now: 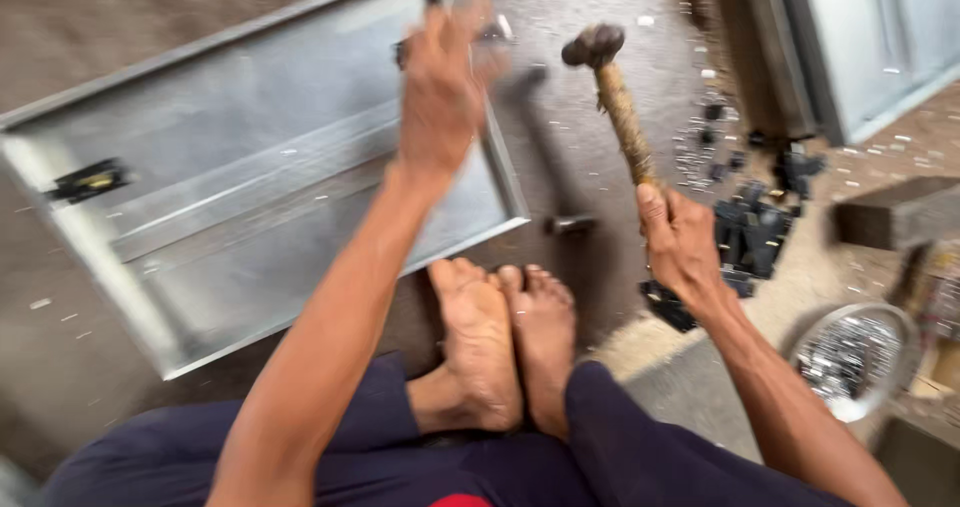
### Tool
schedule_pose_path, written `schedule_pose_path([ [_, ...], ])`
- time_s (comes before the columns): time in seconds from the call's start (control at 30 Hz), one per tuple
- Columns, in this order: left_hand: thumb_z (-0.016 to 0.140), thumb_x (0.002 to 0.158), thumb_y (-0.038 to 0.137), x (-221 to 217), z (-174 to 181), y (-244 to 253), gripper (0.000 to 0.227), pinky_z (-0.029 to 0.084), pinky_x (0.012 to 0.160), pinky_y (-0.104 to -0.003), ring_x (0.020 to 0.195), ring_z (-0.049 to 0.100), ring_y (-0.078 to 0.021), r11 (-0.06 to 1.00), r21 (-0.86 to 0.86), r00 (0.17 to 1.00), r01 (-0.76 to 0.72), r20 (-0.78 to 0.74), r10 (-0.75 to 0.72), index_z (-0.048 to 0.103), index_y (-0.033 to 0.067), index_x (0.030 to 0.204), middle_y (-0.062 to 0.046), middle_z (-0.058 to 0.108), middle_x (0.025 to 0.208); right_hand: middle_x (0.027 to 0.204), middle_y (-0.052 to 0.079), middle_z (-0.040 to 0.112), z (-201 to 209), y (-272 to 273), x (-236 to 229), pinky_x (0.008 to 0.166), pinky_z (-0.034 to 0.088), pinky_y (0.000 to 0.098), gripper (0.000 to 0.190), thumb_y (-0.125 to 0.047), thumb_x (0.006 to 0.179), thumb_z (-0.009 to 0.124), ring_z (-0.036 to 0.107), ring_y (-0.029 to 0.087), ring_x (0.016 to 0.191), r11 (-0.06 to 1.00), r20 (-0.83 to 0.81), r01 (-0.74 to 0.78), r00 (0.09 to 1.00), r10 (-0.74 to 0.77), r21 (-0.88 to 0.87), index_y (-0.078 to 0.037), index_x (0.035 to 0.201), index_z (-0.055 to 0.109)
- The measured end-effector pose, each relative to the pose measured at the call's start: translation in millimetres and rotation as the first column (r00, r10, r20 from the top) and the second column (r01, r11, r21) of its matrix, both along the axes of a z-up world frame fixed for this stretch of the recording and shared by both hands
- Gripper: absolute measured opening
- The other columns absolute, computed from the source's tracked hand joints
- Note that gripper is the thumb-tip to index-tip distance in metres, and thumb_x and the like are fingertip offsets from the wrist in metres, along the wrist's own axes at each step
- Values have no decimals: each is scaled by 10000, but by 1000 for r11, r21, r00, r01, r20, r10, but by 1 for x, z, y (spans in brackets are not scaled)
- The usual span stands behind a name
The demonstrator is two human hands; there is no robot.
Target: The person sits on the floor and uses a hammer to attach metal brackets to a rectangular metal frame. They repeatedly pick up brackets, position them on the frame, and hammer them into place.
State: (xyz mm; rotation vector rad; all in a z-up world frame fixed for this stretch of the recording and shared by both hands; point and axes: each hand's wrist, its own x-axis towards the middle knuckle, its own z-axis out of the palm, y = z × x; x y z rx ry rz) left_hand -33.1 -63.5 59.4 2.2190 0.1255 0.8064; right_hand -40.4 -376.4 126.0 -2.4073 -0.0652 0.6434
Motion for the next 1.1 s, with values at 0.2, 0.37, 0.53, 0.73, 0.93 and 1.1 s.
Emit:
schedule_pose_path([
  [0.2, 745, 668, 23, -47, 14, -140, 540, 528, 899, -422, 1187, 573, -337, 795, -8, 507, 607, -767, -395, 599, -10, 1186, -170, 609, 1216, 597, 95, 562, -24, -55, -12, 517, 434, 373, 583, -532, 1046, 442, 531, 184, 526, 990, 122, -63, 989, 79, -124, -3, 882, 623],
  [0.37, 736, 922, 191, -47, -3, -81, 319, 507, 993, -403, 1116, 601, -261, 722, -614, 729, 318, -329, -600, 643, 18, 1174, -172, 629, 1143, 611, 122, 572, -39, -65, -22, 483, 423, 433, 664, -543, 1073, 403, 500, 232, 512, 974, -82, -35, 996, 17, -223, 17, 791, 619],
  [0.53, 571, 1082, 176, -1, 0, 50, 332, 458, 606, -287, 705, 623, -154, 890, -434, 774, -140, -609, -175, 550, 105, 1405, -95, 664, 863, 592, 75, 571, -20, -50, -28, 494, 437, 368, 655, -571, 1042, 454, 528, 153, 533, 991, 14, -29, 999, 31, -130, 7, 766, 592],
  [0.73, 811, 961, 68, 28, -20, 85, 258, 525, 687, -245, 784, 588, -124, 823, -545, 983, 159, 9, -185, 723, 10, 1197, -70, 651, 975, 604, 68, 568, -18, -29, -28, 445, 470, 385, 607, -534, 1027, 437, 528, 177, 485, 986, -169, -36, 986, 8, -162, -1, 796, 614],
  [0.93, 704, 971, 23, 41, -73, 80, 343, 592, 931, -271, 1068, 763, -229, 899, -398, 978, 184, -15, -207, 679, 84, 1308, -89, 732, 1230, 580, 71, 547, -3, -17, -34, 472, 432, 333, 588, -512, 1023, 475, 498, 137, 513, 989, -167, -20, 986, -5, -146, 7, 775, 596],
  [1.1, 683, 984, 54, 34, -91, 83, 334, 595, 997, -315, 1066, 747, -235, 940, -315, 957, 128, -210, -200, 666, 94, 1315, -79, 745, 1188, 613, 46, 520, -6, 1, -29, 444, 409, 299, 557, -495, 1044, 502, 458, 100, 508, 992, -289, 129, 949, -127, -11, -14, 777, 592],
])
